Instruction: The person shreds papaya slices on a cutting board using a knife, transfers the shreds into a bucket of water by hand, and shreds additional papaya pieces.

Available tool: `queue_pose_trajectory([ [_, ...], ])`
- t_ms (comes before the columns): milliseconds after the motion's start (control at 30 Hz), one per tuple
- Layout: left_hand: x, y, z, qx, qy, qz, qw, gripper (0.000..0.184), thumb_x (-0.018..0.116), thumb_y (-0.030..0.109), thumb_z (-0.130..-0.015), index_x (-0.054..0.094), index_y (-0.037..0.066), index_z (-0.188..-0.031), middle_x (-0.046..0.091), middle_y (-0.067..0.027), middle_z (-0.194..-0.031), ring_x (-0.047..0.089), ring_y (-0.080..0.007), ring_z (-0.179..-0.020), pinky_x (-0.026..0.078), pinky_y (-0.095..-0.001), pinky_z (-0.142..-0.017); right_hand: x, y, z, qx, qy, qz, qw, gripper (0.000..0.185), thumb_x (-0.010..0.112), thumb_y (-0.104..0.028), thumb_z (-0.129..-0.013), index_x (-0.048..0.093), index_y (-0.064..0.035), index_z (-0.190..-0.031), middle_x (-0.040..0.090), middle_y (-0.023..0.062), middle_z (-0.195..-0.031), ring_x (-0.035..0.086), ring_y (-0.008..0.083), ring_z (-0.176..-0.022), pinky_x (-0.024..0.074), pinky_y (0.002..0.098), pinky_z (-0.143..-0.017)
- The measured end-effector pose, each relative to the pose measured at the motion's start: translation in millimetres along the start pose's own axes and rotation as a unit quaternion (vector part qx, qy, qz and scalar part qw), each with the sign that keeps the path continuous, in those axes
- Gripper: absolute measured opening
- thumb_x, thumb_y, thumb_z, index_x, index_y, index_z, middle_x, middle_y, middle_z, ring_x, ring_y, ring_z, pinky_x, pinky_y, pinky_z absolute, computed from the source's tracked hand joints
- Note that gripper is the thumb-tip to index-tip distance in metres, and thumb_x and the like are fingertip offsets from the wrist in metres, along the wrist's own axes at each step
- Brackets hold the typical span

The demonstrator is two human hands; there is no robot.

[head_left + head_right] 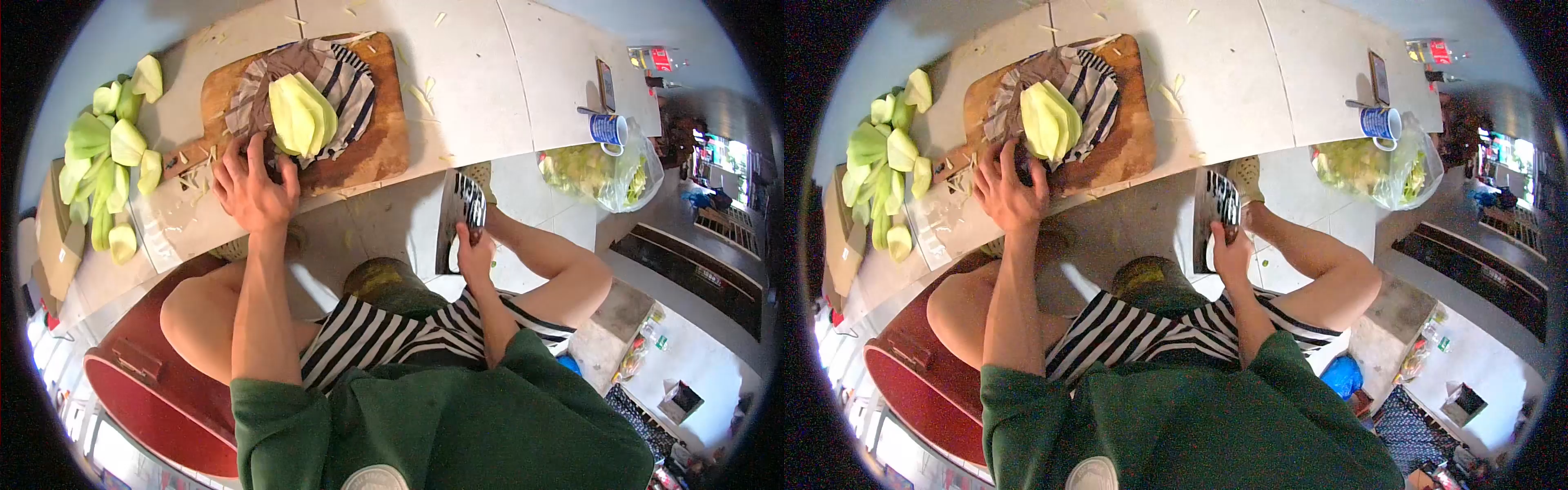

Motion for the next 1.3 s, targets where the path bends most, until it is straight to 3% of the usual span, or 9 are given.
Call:
queue_pose_trajectory([
  [167,0,-1,1,0.010,0.011,-0.014,1.000,0.045,0.070,0.033,-0.079,0.066,0.020,-0.123,0.059,-0.0078,-0.127,0.054,-0.0336,-0.115,0.039,-0.0484,-0.102,0,-36,-52,-0.106,0.026,0.006,0.994,0.050,0.072,-0.041,-0.093,0.061,0.0018,-0.070,0.058,0.0128,-0.059,0.054,0.0238,-0.054,0.0430,0.0409,-0.054],
  [300,2,-3,2,-0.004,-0.016,0.002,1.000,0.045,0.068,0.033,-0.084,0.065,0.021,-0.127,0.058,-0.0080,-0.131,0.052,-0.0341,-0.122,0.037,-0.0497,-0.106,0,-138,-117,-0.072,0.011,-0.011,0.997,0.051,0.070,-0.044,-0.094,0.060,0.0015,-0.071,0.059,0.0140,-0.060,0.055,0.0244,-0.057,0.0449,0.0426,-0.057],
  [367,1,-4,1,-0.006,-0.019,-0.017,1.000,0.045,0.068,0.033,-0.084,0.065,0.021,-0.127,0.058,-0.0082,-0.130,0.052,-0.0334,-0.122,0.037,-0.0498,-0.106,8,-157,-131,-0.126,0.021,-0.041,0.991,0.052,0.070,-0.044,-0.093,0.060,0.0017,-0.071,0.058,0.0154,-0.059,0.054,0.0272,-0.055,0.0452,0.0428,-0.058],
  [567,3,-5,1,0.008,0.000,0.008,1.000,0.046,0.069,0.033,-0.083,0.065,0.020,-0.127,0.058,-0.0077,-0.130,0.053,-0.0332,-0.120,0.038,-0.0491,-0.104,11,-130,-111,-0.109,0.012,0.000,0.994,0.053,0.071,-0.045,-0.093,0.060,0.0014,-0.070,0.060,0.0150,-0.059,0.057,0.0289,-0.054,0.0460,0.0421,-0.057],
  [767,0,-1,-1,0.001,-0.009,0.005,1.000,0.047,0.070,0.034,-0.078,0.065,0.021,-0.124,0.057,-0.0076,-0.130,0.052,-0.0338,-0.119,0.038,-0.0499,-0.104,-9,1,-3,-0.035,-0.013,0.105,0.994,0.046,0.074,-0.042,-0.091,0.063,0.0022,-0.082,0.062,0.0145,-0.065,0.061,0.0303,-0.058,0.0479,0.0414,-0.059],
  [867,0,-1,0,-0.010,-0.018,-0.011,1.000,0.047,0.069,0.034,-0.079,0.065,0.021,-0.124,0.058,-0.0083,-0.129,0.051,-0.0343,-0.119,0.038,-0.0503,-0.105,-26,-17,1,-0.046,0.017,0.012,0.999,0.044,0.075,-0.036,-0.091,0.058,0.0011,-0.072,0.053,0.0127,-0.058,0.052,0.0254,-0.051,0.0426,0.0413,-0.053],
  [1000,-2,0,2,0.012,-0.002,-0.003,1.000,0.047,0.069,0.034,-0.080,0.065,0.020,-0.124,0.058,-0.0091,-0.129,0.052,-0.0345,-0.118,0.038,-0.0505,-0.105,-51,-83,-22,-0.080,-0.030,-0.088,0.992,0.035,0.072,-0.030,-0.094,0.058,0.0011,-0.089,0.061,0.0107,-0.065,0.059,0.0221,-0.054,0.0466,0.0397,-0.054],
  [1067,-1,0,1,0.008,-0.002,-0.016,1.000,0.046,0.069,0.034,-0.080,0.065,0.019,-0.124,0.058,-0.0097,-0.128,0.053,-0.0344,-0.117,0.038,-0.0505,-0.104,-57,-131,-27,-0.156,-0.043,-0.057,0.985,0.033,0.071,-0.028,-0.093,0.058,0.0008,-0.104,0.067,0.0187,-0.074,0.069,0.0358,-0.068,0.0525,0.0460,-0.065],
  [1300,-1,-1,0,0.004,-0.010,-0.023,1.000,0.045,0.068,0.035,-0.081,0.066,0.020,-0.123,0.059,-0.0087,-0.128,0.053,-0.0332,-0.118,0.038,-0.0485,-0.104,21,-166,-34,-0.228,-0.045,-0.004,0.973,0.026,0.068,-0.022,-0.089,0.056,-0.0005,-0.099,0.069,0.0228,-0.078,0.069,0.0449,-0.074,0.0543,0.0536,-0.066],
])
Point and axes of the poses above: each hand's wrist, its own z-axis away from the middle knuckle, its own x-axis out of the palm, y = z × x, the point moved 5 cm from there along -z, towards the middle knuckle
